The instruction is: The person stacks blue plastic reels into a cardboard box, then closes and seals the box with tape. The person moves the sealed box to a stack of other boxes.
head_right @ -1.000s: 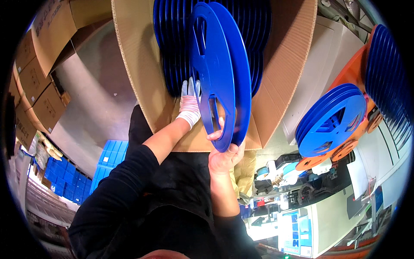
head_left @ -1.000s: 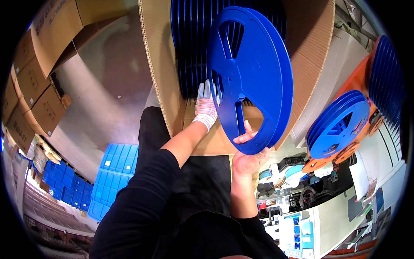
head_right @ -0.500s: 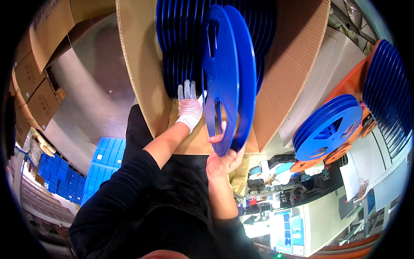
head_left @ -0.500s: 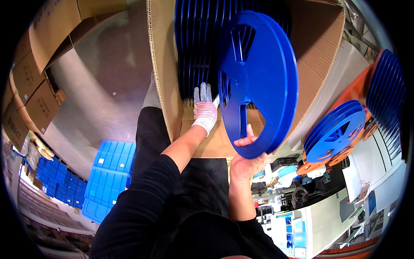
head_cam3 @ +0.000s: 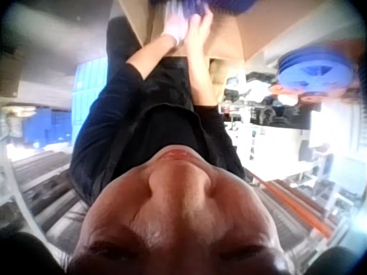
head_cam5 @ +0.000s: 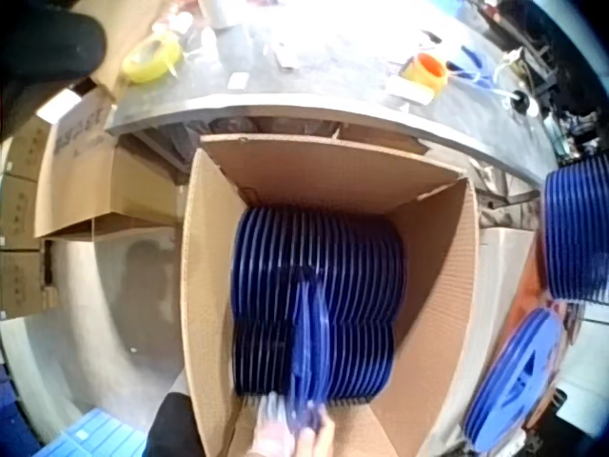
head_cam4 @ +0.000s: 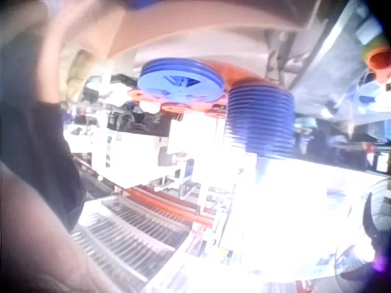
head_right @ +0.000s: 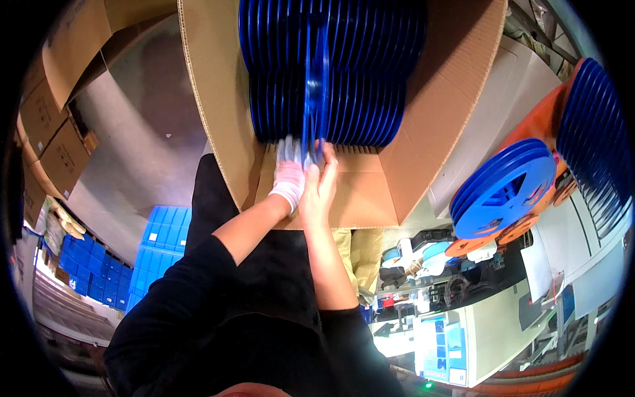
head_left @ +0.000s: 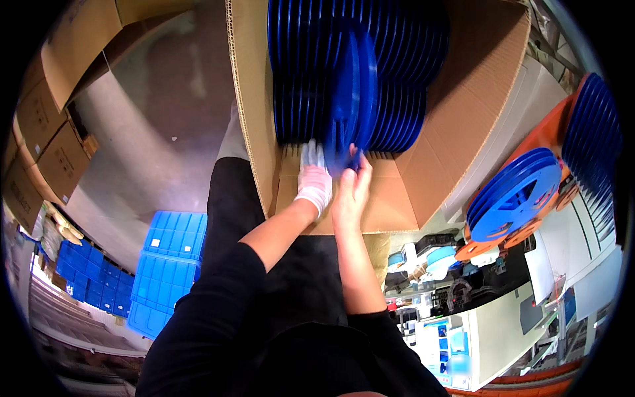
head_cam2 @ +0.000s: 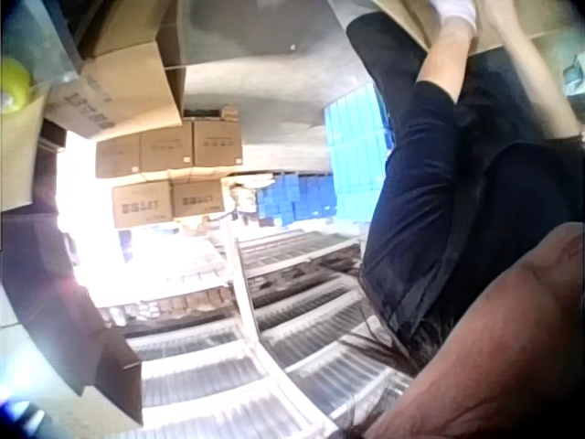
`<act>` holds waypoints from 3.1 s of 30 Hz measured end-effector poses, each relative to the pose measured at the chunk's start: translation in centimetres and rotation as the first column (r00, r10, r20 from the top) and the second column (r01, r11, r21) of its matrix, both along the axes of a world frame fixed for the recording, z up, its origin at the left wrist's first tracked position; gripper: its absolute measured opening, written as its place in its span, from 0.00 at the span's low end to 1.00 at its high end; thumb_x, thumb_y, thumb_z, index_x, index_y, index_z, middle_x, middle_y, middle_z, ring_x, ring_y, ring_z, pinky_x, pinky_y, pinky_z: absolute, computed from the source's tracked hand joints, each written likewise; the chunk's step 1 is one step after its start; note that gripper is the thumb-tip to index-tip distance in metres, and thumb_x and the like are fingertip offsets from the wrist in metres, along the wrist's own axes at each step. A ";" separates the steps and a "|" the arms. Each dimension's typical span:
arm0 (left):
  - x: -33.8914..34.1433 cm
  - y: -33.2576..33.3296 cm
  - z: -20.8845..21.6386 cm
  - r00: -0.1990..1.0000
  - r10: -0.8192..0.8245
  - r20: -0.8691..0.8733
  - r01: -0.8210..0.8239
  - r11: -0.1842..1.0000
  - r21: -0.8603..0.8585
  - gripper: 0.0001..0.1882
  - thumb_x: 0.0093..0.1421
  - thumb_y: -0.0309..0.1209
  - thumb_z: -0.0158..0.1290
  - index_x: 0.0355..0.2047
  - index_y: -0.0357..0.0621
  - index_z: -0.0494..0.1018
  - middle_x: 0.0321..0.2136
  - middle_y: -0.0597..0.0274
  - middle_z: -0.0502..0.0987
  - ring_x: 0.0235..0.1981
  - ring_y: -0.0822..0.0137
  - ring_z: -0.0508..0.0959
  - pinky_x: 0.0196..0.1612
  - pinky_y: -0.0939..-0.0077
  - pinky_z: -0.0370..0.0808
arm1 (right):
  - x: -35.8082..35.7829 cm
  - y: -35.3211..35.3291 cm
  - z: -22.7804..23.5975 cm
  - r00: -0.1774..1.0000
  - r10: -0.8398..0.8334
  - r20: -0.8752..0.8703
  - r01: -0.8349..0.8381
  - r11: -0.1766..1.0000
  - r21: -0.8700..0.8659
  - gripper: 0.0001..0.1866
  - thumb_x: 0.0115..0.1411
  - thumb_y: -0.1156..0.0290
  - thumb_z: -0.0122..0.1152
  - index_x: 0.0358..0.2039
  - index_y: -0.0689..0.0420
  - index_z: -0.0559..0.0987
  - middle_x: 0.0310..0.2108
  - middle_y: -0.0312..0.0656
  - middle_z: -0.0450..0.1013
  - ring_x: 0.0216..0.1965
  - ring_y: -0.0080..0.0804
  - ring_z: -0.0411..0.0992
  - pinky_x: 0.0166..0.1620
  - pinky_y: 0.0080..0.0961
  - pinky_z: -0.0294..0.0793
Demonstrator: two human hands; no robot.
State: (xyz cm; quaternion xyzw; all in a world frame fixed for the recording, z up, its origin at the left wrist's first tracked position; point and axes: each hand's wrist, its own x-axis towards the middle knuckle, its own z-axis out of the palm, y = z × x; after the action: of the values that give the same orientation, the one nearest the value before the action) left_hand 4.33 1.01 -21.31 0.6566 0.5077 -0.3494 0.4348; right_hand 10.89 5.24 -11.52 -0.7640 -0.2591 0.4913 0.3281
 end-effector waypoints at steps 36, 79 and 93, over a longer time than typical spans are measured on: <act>-5.4 35.1 2.3 0.578 -0.748 -0.327 0.798 0.602 0.035 0.31 0.58 0.35 0.45 0.63 0.46 0.55 0.53 0.53 0.70 0.52 0.61 0.73 0.57 0.66 0.60 | -2.5 3.3 -10.9 0.931 -0.302 -0.206 0.127 0.795 -0.593 0.51 0.59 0.51 0.56 0.66 0.42 0.28 0.66 0.46 0.10 0.68 0.46 0.17 0.65 0.50 0.36; -3.4 46.1 -1.9 0.846 -0.100 0.523 -0.146 0.901 0.409 0.23 0.63 0.42 0.41 0.56 0.48 0.64 0.59 0.61 0.63 0.61 0.55 0.62 0.61 0.55 0.58 | 9.6 44.9 -0.7 0.828 0.055 0.559 -0.252 0.926 0.282 0.24 0.59 0.68 0.56 0.57 0.56 0.68 0.54 0.46 0.66 0.56 0.38 0.64 0.58 0.30 0.62; -3.2 47.3 -3.0 0.868 -0.185 0.460 0.006 0.932 0.363 0.27 0.64 0.41 0.40 0.64 0.61 0.53 0.63 0.60 0.58 0.61 0.51 0.61 0.59 0.48 0.59 | 13.5 66.4 -0.8 0.512 -0.068 0.856 -0.071 0.990 0.120 0.25 0.50 0.57 0.59 0.40 0.67 0.71 0.32 0.52 0.74 0.38 0.45 0.73 0.43 0.37 0.71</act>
State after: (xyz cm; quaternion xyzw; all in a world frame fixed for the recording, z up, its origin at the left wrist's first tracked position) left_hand 1.18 48.27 -24.30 0.8145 0.4020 -0.0983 0.4066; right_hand 24.42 71.63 -12.31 -0.8817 -0.4217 0.0304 0.2094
